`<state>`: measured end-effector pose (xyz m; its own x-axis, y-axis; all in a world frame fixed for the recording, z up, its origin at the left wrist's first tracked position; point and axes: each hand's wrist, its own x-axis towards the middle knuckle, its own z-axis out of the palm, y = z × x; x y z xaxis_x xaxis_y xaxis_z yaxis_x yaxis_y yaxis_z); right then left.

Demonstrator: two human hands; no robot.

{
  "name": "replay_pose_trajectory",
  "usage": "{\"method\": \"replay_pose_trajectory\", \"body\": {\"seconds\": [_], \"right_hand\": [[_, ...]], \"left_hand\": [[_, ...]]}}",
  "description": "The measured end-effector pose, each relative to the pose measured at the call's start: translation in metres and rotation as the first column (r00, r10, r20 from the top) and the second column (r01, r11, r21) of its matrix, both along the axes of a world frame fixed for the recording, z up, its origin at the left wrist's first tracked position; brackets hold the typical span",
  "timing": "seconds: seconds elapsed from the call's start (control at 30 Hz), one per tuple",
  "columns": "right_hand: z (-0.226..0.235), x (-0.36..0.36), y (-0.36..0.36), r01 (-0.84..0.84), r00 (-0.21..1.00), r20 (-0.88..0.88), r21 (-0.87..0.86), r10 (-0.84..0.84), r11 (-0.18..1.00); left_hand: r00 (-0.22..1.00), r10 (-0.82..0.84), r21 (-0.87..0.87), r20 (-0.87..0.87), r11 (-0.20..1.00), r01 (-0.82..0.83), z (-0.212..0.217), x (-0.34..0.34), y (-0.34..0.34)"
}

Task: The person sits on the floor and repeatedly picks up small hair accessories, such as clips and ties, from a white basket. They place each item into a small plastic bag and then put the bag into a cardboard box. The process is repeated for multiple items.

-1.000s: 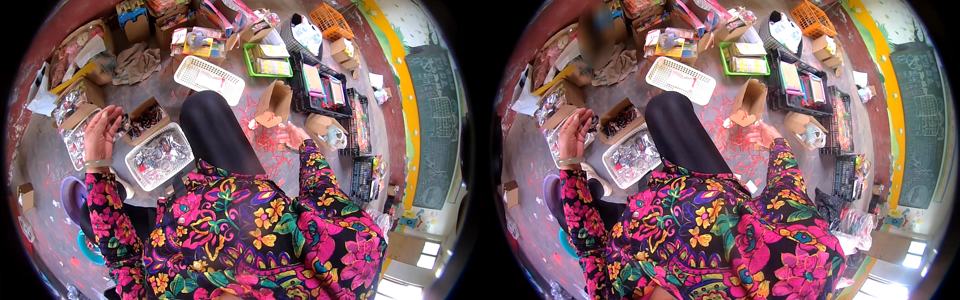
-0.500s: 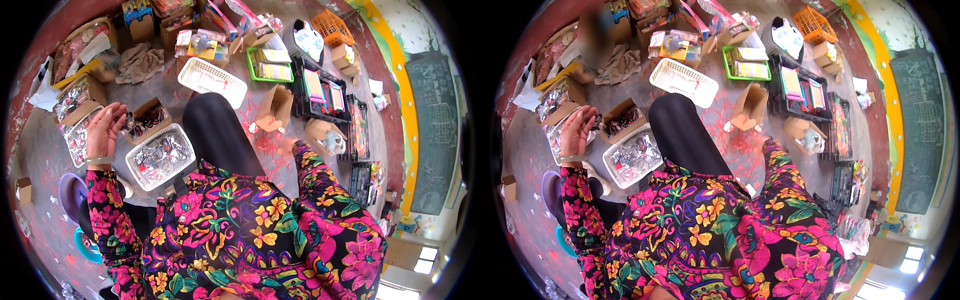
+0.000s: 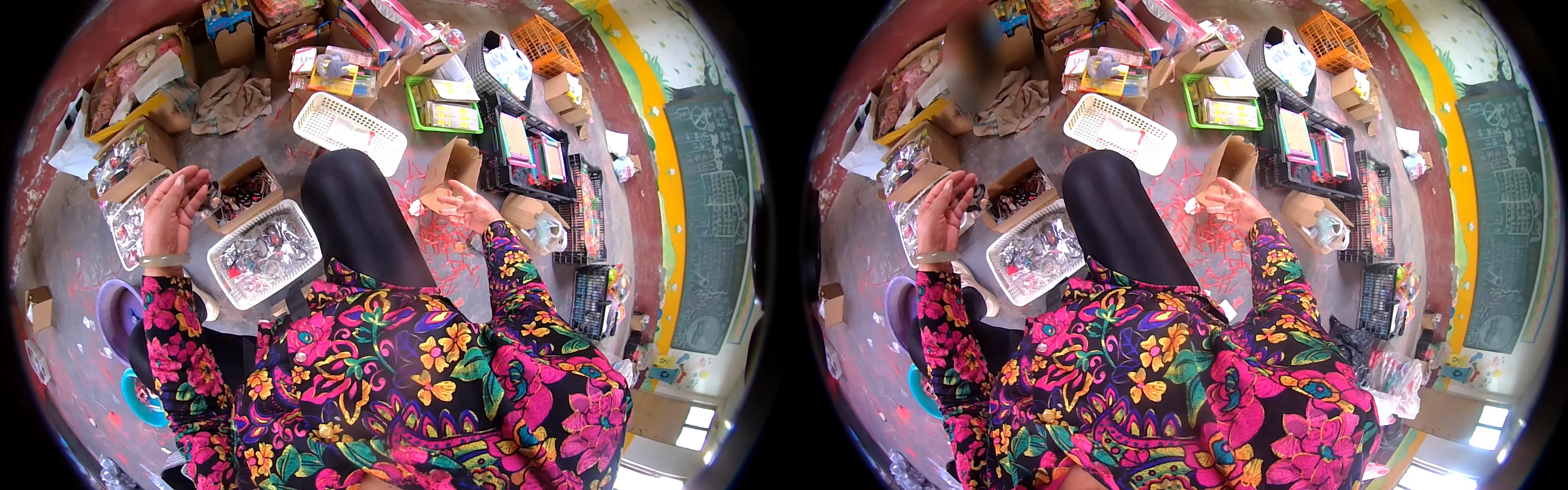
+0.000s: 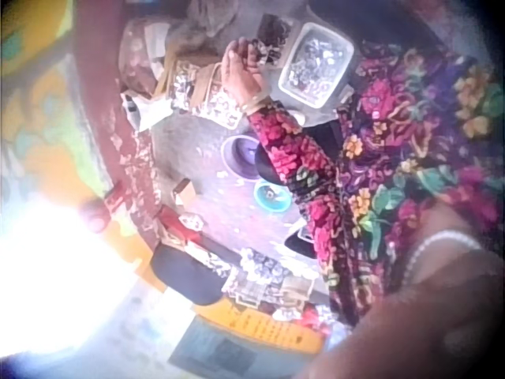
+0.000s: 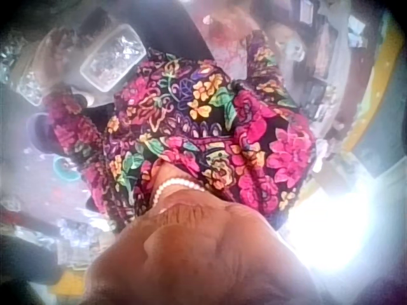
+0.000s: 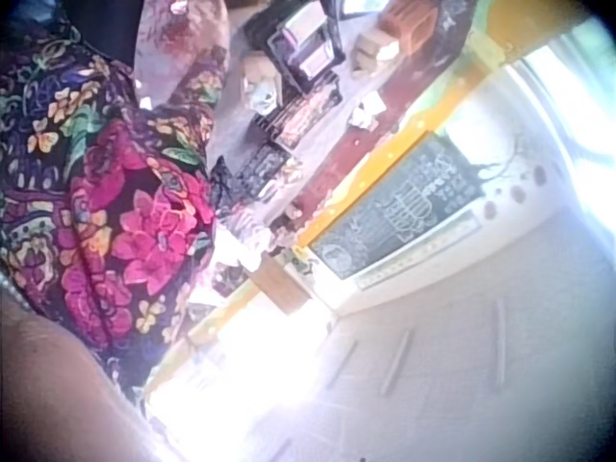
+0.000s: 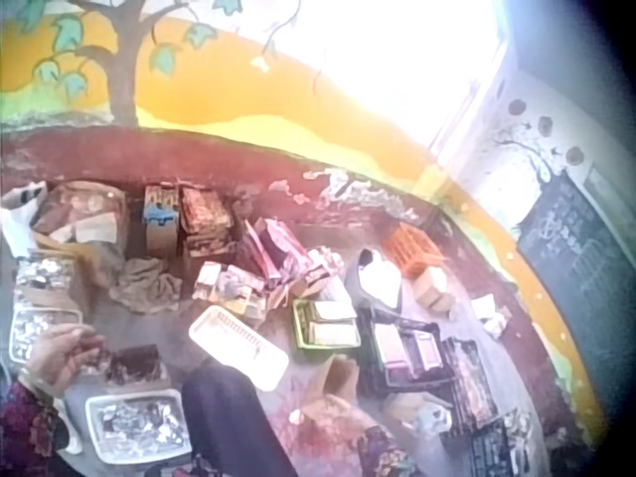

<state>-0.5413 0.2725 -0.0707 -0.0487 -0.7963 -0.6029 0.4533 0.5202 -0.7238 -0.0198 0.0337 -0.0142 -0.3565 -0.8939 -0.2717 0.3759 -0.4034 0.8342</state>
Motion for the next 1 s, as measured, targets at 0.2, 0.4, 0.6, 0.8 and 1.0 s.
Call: {"method": "replay_pose_trajectory", "body": {"seconds": [0.2, 0.4, 0.6, 0.8, 1.0], "right_hand": [[0.011, 0.01, -0.027, -0.134, 0.991, 0.011, -0.023, 0.134, 0.991], [0.014, 0.052, -0.127, -0.173, 0.442, -0.875, 0.132, 0.196, 0.976], [0.114, 0.245, -0.231, -0.507, 0.774, -0.604, -0.409, 0.191, 0.759], [0.125, 0.346, -0.262, -0.71, 0.704, -0.335, -0.324, 0.626, 0.625], [0.132, 0.364, -0.265, -0.63, 0.776, -0.338, -0.391, 0.532, 0.671]], "left_hand": [[1.0, 0.005, -0.004, -0.03, 1.0, -0.006, -0.003, 0.01, 0.001], [0.993, 0.009, 0.02, -0.115, 1.0, -0.006, 0.005, -0.006, 0.004], [0.969, 0.046, -0.069, -0.243, 0.996, -0.064, 0.015, 0.001, 0.007], [0.919, 0.15, -0.098, -0.365, 0.975, -0.198, 0.025, 0.007, 0.008], [0.9, 0.216, -0.065, -0.38, 0.964, -0.259, 0.033, 0.015, 0.009]]}}
